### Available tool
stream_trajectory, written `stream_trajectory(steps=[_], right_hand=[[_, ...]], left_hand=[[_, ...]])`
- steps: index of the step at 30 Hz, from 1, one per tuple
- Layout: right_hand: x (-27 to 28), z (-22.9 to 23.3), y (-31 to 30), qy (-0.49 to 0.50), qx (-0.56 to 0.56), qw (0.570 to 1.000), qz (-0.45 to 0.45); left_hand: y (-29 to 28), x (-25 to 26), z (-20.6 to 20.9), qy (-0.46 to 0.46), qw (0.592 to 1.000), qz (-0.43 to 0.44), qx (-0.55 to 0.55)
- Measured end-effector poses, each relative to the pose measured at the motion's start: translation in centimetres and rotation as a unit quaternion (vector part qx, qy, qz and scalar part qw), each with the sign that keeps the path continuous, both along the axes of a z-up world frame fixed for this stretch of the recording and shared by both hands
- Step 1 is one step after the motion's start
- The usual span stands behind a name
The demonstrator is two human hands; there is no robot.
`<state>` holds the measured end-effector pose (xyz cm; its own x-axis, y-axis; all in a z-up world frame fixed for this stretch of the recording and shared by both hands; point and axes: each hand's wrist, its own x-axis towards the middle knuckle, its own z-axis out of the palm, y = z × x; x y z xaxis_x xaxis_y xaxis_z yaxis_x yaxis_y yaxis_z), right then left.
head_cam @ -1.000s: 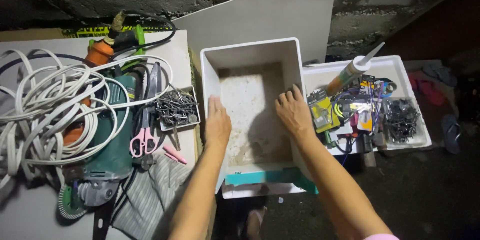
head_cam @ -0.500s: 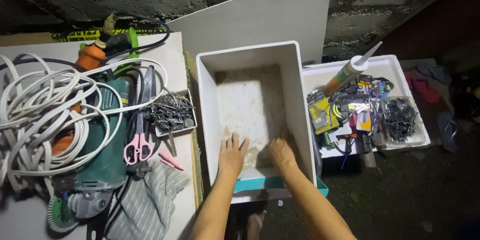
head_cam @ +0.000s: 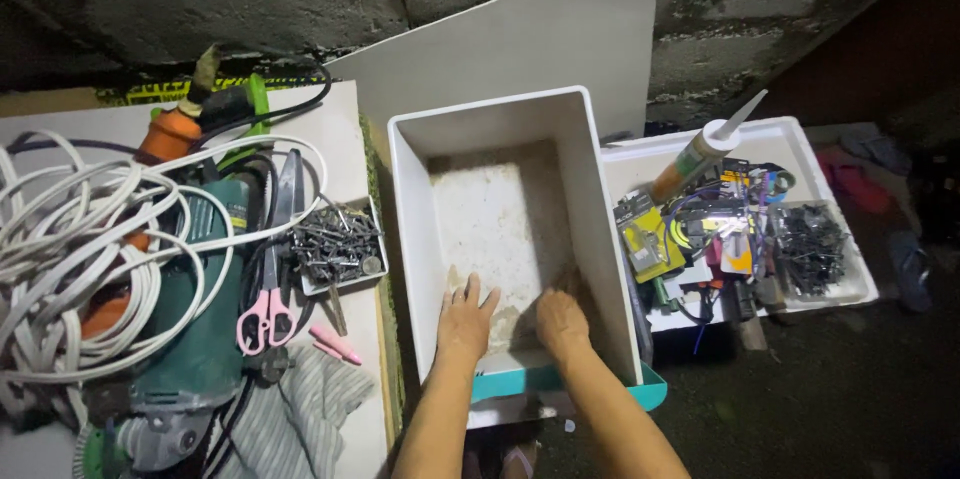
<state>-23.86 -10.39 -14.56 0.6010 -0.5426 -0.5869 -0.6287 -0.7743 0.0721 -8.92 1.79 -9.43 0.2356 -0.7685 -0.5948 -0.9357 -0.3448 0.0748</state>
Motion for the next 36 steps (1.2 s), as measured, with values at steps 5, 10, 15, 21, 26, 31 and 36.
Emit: stream_trajectory(steps=[5, 10, 15, 21, 26, 31, 36], right_hand=[[-3.7, -9.0, 1.8, -0.009, -0.086, 0.991, 0.104], [-6.6, -13.5, 1.7, -0.033, -0.171, 0.960, 0.218], [-4.1, -9.4, 1.7, -0.006, -0.126, 0.983, 0.131], [-0.2, 2.4, 3.3, -0.024, -0.172, 0.984, 0.036], [-3.1, -4.9, 2.3, -0.068, -0.212, 0.971, 0.086], [-6.8, -10.3, 3.2, -0.033, -0.179, 0.961, 0.209], [-6.1, -10.9, 2.4, -0.044, -0.295, 0.916, 0.269]], left_hand=[[0.5, -0.2, 1.8, 0.027, 0.999, 0.019, 0.012], [0.8, -0.3, 0.8, 0.040, 0.999, 0.034, -0.005], [0.7, 0.0, 1.2, 0.032, 0.999, 0.024, -0.010], [0.7, -0.4, -0.2, 0.009, 1.000, 0.003, -0.013], [1.0, -1.0, -2.0, -0.025, 0.999, -0.002, -0.038], [1.7, -1.7, -4.4, -0.048, 0.989, 0.028, -0.140], [0.9, -0.9, -1.1, 0.048, 0.985, 0.118, -0.120]])
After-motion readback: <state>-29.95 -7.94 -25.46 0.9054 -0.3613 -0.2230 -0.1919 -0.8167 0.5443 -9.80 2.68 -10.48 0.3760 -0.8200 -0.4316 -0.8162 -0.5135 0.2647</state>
